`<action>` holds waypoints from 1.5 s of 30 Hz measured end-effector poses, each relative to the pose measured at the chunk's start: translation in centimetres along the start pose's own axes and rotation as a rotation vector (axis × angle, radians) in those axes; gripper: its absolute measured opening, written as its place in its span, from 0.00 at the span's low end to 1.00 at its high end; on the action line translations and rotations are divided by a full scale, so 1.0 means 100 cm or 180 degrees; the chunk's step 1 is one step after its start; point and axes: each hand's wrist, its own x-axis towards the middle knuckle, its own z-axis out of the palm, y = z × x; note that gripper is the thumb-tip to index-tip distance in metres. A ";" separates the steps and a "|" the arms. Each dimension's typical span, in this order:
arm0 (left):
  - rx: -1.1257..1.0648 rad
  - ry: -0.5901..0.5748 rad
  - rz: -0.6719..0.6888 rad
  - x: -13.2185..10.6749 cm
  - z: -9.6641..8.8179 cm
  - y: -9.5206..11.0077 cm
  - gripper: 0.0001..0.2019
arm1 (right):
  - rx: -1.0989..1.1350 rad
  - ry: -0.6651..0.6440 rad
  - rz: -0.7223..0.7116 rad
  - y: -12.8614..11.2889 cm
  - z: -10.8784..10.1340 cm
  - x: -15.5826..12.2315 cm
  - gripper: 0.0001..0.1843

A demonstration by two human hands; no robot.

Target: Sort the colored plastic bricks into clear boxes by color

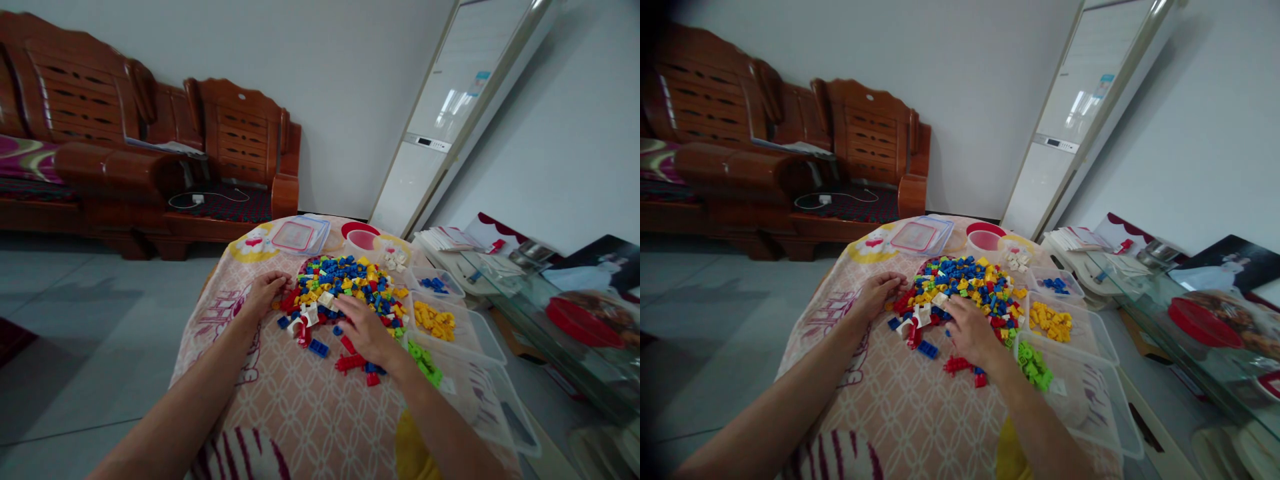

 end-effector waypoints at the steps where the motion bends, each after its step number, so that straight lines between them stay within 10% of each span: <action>1: -0.0005 -0.0013 -0.0004 0.000 0.000 0.000 0.14 | -0.0104 -0.0196 -0.0164 -0.011 0.009 0.000 0.25; 10: -0.0057 -0.0041 0.0058 0.003 -0.002 -0.004 0.14 | -0.1044 -0.0764 -0.0720 -0.039 0.060 -0.006 0.26; 29: 0.0067 0.0057 0.0039 0.001 0.001 0.001 0.15 | -0.1518 -0.0709 0.0811 0.001 -0.007 -0.010 0.12; 45: 0.0055 0.0029 0.0023 0.004 -0.002 -0.003 0.16 | -0.1583 -0.0467 0.0579 0.000 0.022 -0.003 0.12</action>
